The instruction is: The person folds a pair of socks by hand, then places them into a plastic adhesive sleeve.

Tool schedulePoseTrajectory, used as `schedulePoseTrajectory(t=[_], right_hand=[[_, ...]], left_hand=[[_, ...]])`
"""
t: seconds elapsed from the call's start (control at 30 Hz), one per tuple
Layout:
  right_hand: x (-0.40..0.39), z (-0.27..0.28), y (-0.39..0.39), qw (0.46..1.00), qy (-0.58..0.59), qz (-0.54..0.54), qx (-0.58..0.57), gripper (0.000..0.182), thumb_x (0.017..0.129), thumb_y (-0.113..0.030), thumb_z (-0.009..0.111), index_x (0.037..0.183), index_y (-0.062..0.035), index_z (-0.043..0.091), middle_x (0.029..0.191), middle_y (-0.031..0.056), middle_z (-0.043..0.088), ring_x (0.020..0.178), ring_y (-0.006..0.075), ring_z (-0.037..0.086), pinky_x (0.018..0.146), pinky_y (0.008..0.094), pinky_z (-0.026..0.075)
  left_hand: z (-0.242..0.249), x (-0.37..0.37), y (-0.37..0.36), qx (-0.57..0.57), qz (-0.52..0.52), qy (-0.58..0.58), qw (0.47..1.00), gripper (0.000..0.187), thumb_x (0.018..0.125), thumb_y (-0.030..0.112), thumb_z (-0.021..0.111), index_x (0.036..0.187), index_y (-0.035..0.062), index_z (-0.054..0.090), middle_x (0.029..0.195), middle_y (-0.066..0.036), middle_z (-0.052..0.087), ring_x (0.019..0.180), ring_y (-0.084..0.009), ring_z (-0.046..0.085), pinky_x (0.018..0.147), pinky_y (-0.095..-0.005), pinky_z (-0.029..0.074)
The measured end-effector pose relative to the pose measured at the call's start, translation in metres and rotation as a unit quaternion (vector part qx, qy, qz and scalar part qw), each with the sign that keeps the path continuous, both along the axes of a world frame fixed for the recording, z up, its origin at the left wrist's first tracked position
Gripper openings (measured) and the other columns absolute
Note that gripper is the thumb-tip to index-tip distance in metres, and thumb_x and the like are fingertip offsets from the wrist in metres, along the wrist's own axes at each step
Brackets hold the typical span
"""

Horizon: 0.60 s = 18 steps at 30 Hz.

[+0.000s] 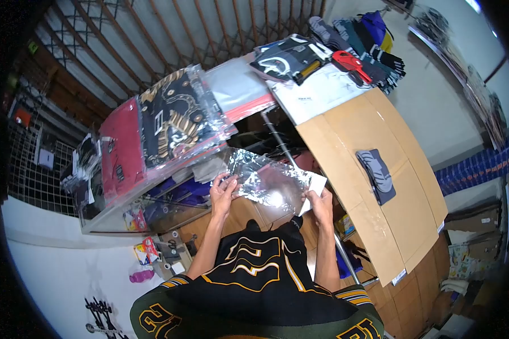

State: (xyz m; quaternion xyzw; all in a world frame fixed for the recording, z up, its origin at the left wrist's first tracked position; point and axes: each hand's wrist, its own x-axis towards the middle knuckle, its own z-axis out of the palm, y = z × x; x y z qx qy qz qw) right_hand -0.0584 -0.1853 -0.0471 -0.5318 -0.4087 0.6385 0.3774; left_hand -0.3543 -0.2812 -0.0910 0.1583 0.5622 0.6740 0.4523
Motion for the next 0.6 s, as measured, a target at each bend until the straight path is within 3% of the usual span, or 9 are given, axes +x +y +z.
schedulePoseTrajectory(t=[0.23,0.3,0.33,0.37,0.43,0.47,0.53,0.6], right_hand=[[0.059,0.029,0.044,0.987,0.059,-0.112,0.102,0.024,0.089,-0.005,0.07,0.11,0.0058,0.065,0.094,0.0113,0.073,0.081,0.0144,0.069,0.074,0.0263,0.054],[0.086,0.027,0.061,0.966,-0.059,-0.157,0.196,0.027,0.091,-0.009,0.072,0.114,0.004,0.065,0.098,0.0117,0.074,0.086,0.0182,0.071,0.08,0.0295,0.055],[0.096,0.031,0.065,0.919,-0.222,-0.19,0.263,0.029,0.092,-0.009,0.071,0.118,0.0017,0.065,0.102,0.0136,0.075,0.094,0.0247,0.072,0.086,0.0348,0.056],[0.11,0.037,0.069,0.881,-0.321,-0.19,0.29,0.036,0.09,-0.013,0.074,0.122,0.0002,0.064,0.117,0.0178,0.071,0.113,0.0328,0.067,0.099,0.0433,0.051],[0.134,0.04,0.077,0.774,-0.483,-0.158,0.378,0.05,0.087,-0.017,0.076,0.133,-0.0069,0.063,0.139,0.0202,0.06,0.131,0.0372,0.054,0.111,0.0552,0.04],[0.143,0.041,0.077,0.771,-0.487,-0.169,0.373,0.05,0.087,-0.017,0.076,0.133,-0.0069,0.063,0.139,0.0202,0.06,0.131,0.0372,0.054,0.111,0.0552,0.04],[0.16,0.041,0.076,0.767,-0.588,-0.054,0.253,0.062,0.085,-0.021,0.078,0.144,-0.0178,0.058,0.152,0.019,0.048,0.14,0.0373,0.044,0.115,0.0644,0.03],[0.177,0.028,0.074,0.77,-0.58,-0.05,0.263,0.065,0.084,-0.022,0.079,0.145,-0.0213,0.057,0.153,0.0183,0.047,0.14,0.0365,0.044,0.114,0.0663,0.029]], left_hand=[[0.054,0.052,0.064,0.068,-0.022,0.04,0.997,0.025,0.096,0.007,0.073,0.114,0.0096,0.055,0.123,-0.017,0.07,0.085,-0.0208,0.075,0.064,-0.029,0.062],[0.07,0.064,0.082,0.072,-0.033,0.067,0.995,0.016,0.098,0.007,0.07,0.107,0.0083,0.057,0.122,-0.016,0.071,0.086,-0.0188,0.073,0.064,-0.0284,0.062],[0.075,0.071,0.093,0.08,-0.027,0.075,0.994,0.013,0.099,0.005,0.068,0.106,0.0056,0.057,0.121,-0.017,0.071,0.085,-0.0178,0.073,0.066,-0.0287,0.063],[0.08,0.078,0.102,0.087,-0.021,0.083,0.992,0.011,0.099,0.003,0.066,0.105,0.0029,0.057,0.12,-0.018,0.071,0.084,-0.0168,0.073,0.067,-0.029,0.064],[0.089,0.092,0.12,0.12,-0.023,0.113,0.986,0.008,0.101,0.002,0.063,0.106,0.0025,0.057,0.118,-0.016,0.071,0.084,-0.015,0.072,0.068,-0.0279,0.063],[0.091,0.098,0.129,0.145,-0.025,0.14,0.979,0.008,0.101,0.002,0.063,0.107,0.0022,0.058,0.119,-0.016,0.07,0.084,-0.0156,0.072,0.067,-0.0279,0.063],[0.109,0.12,0.145,0.177,-0.024,0.171,0.969,0.007,0.102,0.002,0.062,0.107,0.0003,0.058,0.121,-0.017,0.07,0.086,-0.0175,0.073,0.067,-0.0279,0.063],[0.123,0.143,0.16,0.222,-0.031,0.206,0.953,0.007,0.102,0.0,0.062,0.108,-0.0008,0.058,0.124,-0.019,0.068,0.089,-0.0194,0.074,0.069,-0.0286,0.063]])
